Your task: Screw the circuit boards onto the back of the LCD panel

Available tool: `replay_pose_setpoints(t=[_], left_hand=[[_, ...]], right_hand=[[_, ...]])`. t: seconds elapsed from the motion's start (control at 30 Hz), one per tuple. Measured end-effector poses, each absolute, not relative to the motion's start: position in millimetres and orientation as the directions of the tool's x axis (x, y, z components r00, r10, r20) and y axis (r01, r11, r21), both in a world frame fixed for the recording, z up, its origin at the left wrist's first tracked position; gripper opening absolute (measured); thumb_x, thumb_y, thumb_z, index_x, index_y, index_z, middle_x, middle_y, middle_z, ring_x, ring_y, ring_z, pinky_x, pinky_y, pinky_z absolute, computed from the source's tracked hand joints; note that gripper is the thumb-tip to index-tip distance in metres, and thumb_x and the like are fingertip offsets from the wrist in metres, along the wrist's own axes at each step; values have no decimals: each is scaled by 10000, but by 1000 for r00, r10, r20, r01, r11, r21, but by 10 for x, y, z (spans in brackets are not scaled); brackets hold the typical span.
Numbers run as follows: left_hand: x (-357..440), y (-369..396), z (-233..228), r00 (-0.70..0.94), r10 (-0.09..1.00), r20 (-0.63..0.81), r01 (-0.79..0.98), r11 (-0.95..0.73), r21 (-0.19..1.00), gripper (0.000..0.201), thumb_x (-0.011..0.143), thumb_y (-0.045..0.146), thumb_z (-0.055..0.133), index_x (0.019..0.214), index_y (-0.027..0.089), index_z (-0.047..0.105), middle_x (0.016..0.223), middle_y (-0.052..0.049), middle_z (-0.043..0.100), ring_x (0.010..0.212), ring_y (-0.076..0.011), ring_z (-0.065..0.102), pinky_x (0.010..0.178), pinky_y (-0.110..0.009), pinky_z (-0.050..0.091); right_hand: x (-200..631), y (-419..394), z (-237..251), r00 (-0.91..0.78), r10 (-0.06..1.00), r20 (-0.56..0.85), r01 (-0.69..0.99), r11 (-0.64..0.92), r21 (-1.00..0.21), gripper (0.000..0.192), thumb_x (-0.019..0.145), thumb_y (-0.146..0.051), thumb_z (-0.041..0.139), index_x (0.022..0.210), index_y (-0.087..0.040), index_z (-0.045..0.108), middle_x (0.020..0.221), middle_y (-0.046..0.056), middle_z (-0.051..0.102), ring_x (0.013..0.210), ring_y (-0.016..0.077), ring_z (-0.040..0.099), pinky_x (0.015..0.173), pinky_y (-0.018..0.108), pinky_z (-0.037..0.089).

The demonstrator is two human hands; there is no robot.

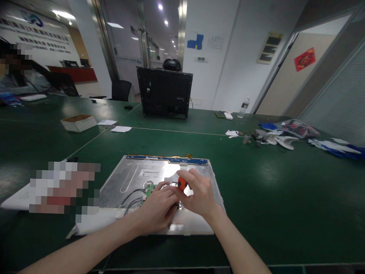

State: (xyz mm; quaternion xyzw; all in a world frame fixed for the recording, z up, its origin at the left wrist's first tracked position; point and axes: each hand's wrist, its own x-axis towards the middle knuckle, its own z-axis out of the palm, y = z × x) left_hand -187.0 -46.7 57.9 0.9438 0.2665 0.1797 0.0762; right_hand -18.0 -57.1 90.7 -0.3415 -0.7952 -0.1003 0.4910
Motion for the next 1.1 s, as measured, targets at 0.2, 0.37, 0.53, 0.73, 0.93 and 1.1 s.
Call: replay_pose_setpoints(t=[0.2,0.37,0.53,0.73,0.93,1.1], left_hand=[[-1861,-471,592,797,538,273,491,-841,225,97,794,185,494,848,180,575,898,-65,615,909,-223,540,973,-431,293],[-1866,-470,595,796,537,279,484,-842,240,131,802,184,490,894,181,584,903,-65,616,914,-222,540,972,-436,294],[-1877,-466,590,797,529,290,474,-847,242,160,804,189,494,937,190,584,953,-73,620,958,-236,538,973,-446,293],[-1872,-470,599,798,525,296,467,-849,247,157,798,188,500,934,193,578,941,-67,618,951,-234,539,977,-444,289],[-1862,-475,604,797,531,287,477,-845,241,95,802,184,494,851,181,575,878,-59,610,893,-215,544,982,-424,289],[-1865,-469,587,795,535,287,479,-843,244,149,794,186,508,923,188,583,910,-60,619,924,-223,546,986,-437,284]], right_hand=[[-171,-624,964,-322,498,805,562,785,-261,458,783,-124,465,1232,-191,406,915,63,602,663,141,562,562,274,469],[-180,-607,925,-270,495,826,634,737,-234,452,769,-120,510,1204,-210,423,834,28,590,606,125,536,522,250,448],[-187,-561,893,-256,450,855,661,728,-185,421,763,-151,598,1151,-220,450,742,-6,553,559,108,498,491,221,412],[-192,-588,947,-280,469,837,634,745,-205,401,781,-191,571,1162,-212,447,806,28,573,585,123,522,496,235,418],[-183,-627,985,-308,495,812,584,773,-249,457,780,-130,446,1232,-189,411,936,77,614,703,162,587,579,292,476],[-193,-608,934,-263,478,838,674,713,-195,447,764,-138,506,1197,-213,431,810,24,604,626,143,565,529,261,454]])
